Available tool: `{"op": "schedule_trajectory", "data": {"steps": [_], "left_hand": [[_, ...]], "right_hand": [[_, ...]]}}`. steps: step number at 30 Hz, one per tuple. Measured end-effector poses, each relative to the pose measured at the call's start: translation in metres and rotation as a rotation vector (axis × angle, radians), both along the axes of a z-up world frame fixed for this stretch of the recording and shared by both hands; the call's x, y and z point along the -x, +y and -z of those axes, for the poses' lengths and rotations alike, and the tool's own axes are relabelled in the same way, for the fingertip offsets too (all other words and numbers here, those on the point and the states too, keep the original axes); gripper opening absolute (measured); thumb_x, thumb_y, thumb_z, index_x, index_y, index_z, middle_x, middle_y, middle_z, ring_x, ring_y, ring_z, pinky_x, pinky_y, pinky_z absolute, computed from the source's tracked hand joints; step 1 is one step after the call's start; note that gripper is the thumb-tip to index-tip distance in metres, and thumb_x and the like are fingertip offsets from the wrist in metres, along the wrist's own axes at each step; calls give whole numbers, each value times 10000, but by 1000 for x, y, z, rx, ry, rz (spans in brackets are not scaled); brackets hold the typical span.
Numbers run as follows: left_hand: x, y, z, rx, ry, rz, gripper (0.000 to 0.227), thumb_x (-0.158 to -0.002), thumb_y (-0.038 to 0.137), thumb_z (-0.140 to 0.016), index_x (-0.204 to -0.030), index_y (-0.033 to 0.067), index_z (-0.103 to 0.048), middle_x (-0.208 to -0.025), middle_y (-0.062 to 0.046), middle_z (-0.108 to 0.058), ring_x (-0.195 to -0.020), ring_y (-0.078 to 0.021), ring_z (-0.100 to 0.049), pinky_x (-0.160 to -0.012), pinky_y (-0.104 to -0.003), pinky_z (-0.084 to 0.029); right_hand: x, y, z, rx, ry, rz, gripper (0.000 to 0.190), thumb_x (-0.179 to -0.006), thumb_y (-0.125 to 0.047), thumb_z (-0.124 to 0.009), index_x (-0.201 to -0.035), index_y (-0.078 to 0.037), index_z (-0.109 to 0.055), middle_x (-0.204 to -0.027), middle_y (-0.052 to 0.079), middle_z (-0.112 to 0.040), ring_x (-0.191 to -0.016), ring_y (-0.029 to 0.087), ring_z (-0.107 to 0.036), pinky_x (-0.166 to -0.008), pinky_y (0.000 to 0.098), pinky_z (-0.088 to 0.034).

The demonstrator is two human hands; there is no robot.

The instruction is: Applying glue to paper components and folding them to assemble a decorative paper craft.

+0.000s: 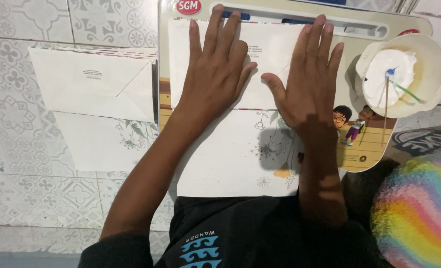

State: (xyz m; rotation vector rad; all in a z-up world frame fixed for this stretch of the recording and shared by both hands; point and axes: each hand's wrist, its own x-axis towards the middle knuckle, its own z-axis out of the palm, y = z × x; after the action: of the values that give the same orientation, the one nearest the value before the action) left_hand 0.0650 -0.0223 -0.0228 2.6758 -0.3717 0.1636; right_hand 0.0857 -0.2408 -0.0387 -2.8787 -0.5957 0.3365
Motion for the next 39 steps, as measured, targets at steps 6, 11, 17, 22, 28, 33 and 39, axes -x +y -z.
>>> {"op": "schedule_trajectory", "data": {"steps": [6,11,17,22,28,33,39], "left_hand": [[-4,0,-1,-143,211,25,631,-1188,327,-509,-1636,-27,-241,-1682,-206,-147,-1512,-368,-19,-1181,-639,53],[-6,0,-7,-180,211,17,619,-1206,378,-485,-1653,9,-270,-1684,-126,-150,-1505,-336,-13,-1196,-641,10],[5,12,-13,-171,265,57,656,-1191,442,-451,-1663,35,-245,-1695,-106,-122,-1509,-284,12,-1193,-645,39],[20,32,-18,-237,348,-31,681,-1179,505,-438,-1665,104,-180,-1709,-47,-92,-1524,-245,23,-1201,-665,49],[18,25,-17,-209,375,-74,695,-1160,388,-474,-1654,9,-166,-1700,-131,-61,-1511,-323,52,-1162,-710,81],[20,13,-8,-108,223,98,543,-1169,263,-445,-1655,86,-280,-1699,-57,-157,-1528,-247,-9,-1225,-594,55],[16,13,-10,-173,315,-113,763,-1184,490,-524,-1644,-11,-177,-1703,-171,-99,-1553,-273,-21,-1198,-630,92]], "right_hand": [[24,22,-28,-126,-119,-181,898,-1149,-551,-540,-1582,183,-256,-1619,380,-69,-1550,525,-105,-1285,681,-87],[40,40,-34,-142,-163,-276,954,-1024,-510,-820,-1529,184,-402,-1581,414,-256,-1508,506,-235,-1242,656,-185],[40,38,-33,-133,-171,-269,919,-1042,-478,-810,-1527,184,-396,-1577,422,-270,-1505,511,-257,-1233,665,-193],[40,33,-33,-113,-140,-255,919,-1066,-498,-728,-1527,212,-370,-1570,448,-220,-1499,562,-258,-1223,705,-221],[40,32,-38,-119,-117,-205,907,-1060,-438,-755,-1535,196,-315,-1571,460,-194,-1501,584,-241,-1217,742,-210],[34,43,-37,-269,-85,-300,824,-1069,-369,-710,-1513,228,-357,-1572,450,-212,-1499,559,-195,-1214,729,-141],[34,43,-33,-243,-57,-273,853,-1084,-394,-720,-1562,184,-313,-1619,396,-159,-1535,518,-148,-1254,682,-86]]}}
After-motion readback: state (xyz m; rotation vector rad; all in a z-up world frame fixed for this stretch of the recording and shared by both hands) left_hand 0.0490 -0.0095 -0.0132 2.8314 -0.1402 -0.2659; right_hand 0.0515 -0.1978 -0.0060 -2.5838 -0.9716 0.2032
